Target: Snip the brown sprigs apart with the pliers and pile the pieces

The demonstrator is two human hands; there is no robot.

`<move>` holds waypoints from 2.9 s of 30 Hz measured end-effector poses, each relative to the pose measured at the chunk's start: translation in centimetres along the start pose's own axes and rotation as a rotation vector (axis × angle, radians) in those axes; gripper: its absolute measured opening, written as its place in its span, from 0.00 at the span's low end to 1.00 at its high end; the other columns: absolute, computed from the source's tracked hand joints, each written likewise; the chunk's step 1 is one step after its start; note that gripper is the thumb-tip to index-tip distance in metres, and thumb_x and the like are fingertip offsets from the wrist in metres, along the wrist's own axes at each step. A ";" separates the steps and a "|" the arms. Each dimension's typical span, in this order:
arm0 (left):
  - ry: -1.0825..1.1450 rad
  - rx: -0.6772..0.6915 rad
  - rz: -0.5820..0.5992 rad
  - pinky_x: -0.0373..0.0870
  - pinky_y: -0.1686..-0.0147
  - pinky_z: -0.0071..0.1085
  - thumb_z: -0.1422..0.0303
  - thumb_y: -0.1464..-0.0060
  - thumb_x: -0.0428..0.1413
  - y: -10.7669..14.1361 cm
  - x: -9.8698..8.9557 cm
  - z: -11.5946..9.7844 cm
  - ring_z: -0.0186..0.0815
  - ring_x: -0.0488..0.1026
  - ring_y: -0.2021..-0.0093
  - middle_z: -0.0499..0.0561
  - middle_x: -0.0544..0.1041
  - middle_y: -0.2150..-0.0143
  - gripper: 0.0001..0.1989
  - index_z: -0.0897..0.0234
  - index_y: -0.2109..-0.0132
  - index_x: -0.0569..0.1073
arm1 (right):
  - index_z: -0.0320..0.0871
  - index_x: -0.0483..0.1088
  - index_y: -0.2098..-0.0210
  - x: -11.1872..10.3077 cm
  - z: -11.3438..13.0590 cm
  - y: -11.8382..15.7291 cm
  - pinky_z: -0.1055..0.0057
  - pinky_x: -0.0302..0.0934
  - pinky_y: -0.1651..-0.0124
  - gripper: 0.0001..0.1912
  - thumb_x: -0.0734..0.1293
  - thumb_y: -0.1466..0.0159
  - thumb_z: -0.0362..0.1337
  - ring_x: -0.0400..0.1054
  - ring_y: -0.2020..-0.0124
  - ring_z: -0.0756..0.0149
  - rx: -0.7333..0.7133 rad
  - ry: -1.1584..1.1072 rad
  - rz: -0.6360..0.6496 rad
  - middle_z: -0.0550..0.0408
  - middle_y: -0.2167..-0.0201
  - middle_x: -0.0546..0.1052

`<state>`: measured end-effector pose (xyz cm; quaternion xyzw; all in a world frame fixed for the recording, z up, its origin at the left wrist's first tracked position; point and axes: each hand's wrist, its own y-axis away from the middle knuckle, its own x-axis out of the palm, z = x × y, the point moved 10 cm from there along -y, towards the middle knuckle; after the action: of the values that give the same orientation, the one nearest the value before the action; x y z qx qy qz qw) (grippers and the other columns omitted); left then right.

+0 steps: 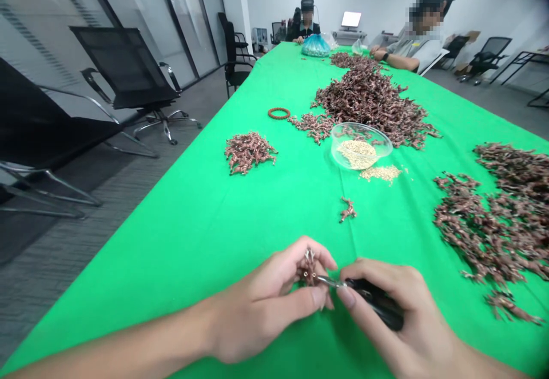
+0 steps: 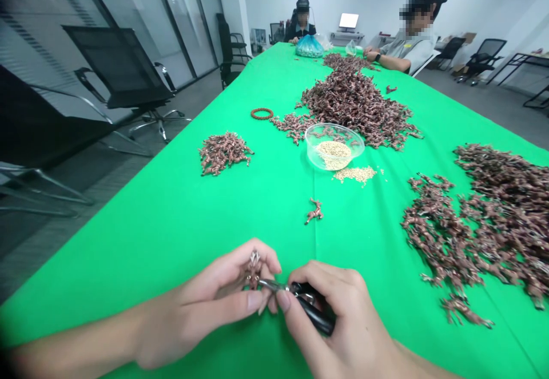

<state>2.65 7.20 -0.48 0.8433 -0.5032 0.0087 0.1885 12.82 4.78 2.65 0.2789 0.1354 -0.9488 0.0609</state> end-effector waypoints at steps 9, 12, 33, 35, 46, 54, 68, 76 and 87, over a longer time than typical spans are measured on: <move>-0.059 0.026 0.010 0.63 0.52 0.33 0.65 0.34 0.50 0.1 0.1 -0.3 0.37 0.66 0.52 0.50 0.68 0.55 0.08 0.61 0.50 0.64 | 0.44 0.72 0.68 0.2 -0.1 -0.1 0.76 0.56 0.75 0.05 0.66 0.35 0.36 0.65 0.79 0.74 0.014 -0.018 0.015 0.61 0.77 0.74; -0.065 0.032 0.009 0.63 0.51 0.34 0.65 0.34 0.50 0.0 0.1 -0.4 0.37 0.66 0.52 0.50 0.68 0.56 0.08 0.61 0.50 0.64 | 0.44 0.72 0.68 0.4 -0.2 0.0 0.76 0.56 0.75 0.05 0.66 0.35 0.36 0.65 0.79 0.74 0.027 -0.025 0.034 0.61 0.77 0.74; -0.159 0.147 -0.091 0.66 0.47 0.36 0.66 0.35 0.52 0.1 -0.4 -0.9 0.39 0.68 0.47 0.54 0.70 0.51 0.12 0.61 0.47 0.62 | 0.43 0.74 0.70 0.1 -1.1 0.3 0.74 0.53 0.76 0.14 0.64 0.33 0.43 0.61 0.80 0.72 0.145 0.077 0.030 0.60 0.79 0.72; -0.077 0.197 -0.146 0.66 0.44 0.37 0.68 0.37 0.56 0.1 -0.9 -0.7 0.39 0.68 0.44 0.55 0.70 0.49 0.14 0.62 0.48 0.63 | 0.43 0.74 0.71 -0.1 -1.3 0.4 0.74 0.51 0.77 0.13 0.65 0.34 0.43 0.59 0.81 0.73 0.134 0.066 0.014 0.61 0.81 0.70; -0.144 0.285 -0.393 0.72 0.47 0.33 0.69 0.46 0.64 0.1 -2.9 -1.0 0.38 0.75 0.51 0.53 0.77 0.53 0.12 0.66 0.54 0.77 | 0.43 0.72 0.71 -0.6 -1.9 0.1 0.75 0.51 0.77 0.11 0.66 0.34 0.41 0.59 0.81 0.73 0.119 0.030 -0.041 0.61 0.81 0.69; -0.147 0.274 -0.450 0.74 0.53 0.31 0.68 0.45 0.63 0.1 -3.4 -1.1 0.38 0.77 0.54 0.52 0.80 0.55 0.10 0.66 0.56 0.80 | 0.44 0.73 0.68 -1.5 -2.1 0.5 0.74 0.53 0.76 0.09 0.66 0.34 0.40 0.62 0.79 0.72 0.084 0.023 -0.110 0.60 0.79 0.72; -0.329 0.125 -0.545 0.62 0.73 0.26 0.65 0.45 0.61 0.5 -3.9 -0.8 0.30 0.67 0.71 0.48 0.73 0.70 0.08 0.67 0.65 0.79 | 0.41 0.68 0.58 -1.6 1.0 0.7 0.73 0.61 0.71 0.09 0.67 0.38 0.28 0.66 0.74 0.71 -0.246 0.236 -0.176 0.56 0.71 0.74; -0.048 0.111 -0.431 0.71 0.64 0.31 0.63 0.45 0.63 0.3 -2.9 0.6 0.37 0.77 0.64 0.55 0.81 0.62 0.16 0.69 0.53 0.77 | 0.40 0.68 0.57 -1.0 1.7 0.4 0.71 0.63 0.71 0.09 0.65 0.37 0.27 0.66 0.73 0.69 -0.292 0.300 -0.158 0.53 0.70 0.74; 0.160 0.039 -0.442 0.76 0.69 0.27 0.62 0.49 0.66 0.2 -3.4 1.9 0.41 0.81 0.62 0.59 0.83 0.64 0.16 0.72 0.59 0.77 | 0.36 0.68 0.55 -1.7 2.5 1.2 0.70 0.64 0.69 0.14 0.69 0.40 0.26 0.69 0.70 0.66 -0.407 0.476 -0.247 0.48 0.67 0.75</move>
<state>0.51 9.38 -2.88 0.9331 -0.2895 0.0439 0.2087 13.22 3.00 5.36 0.4561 0.3653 -0.8108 -0.0331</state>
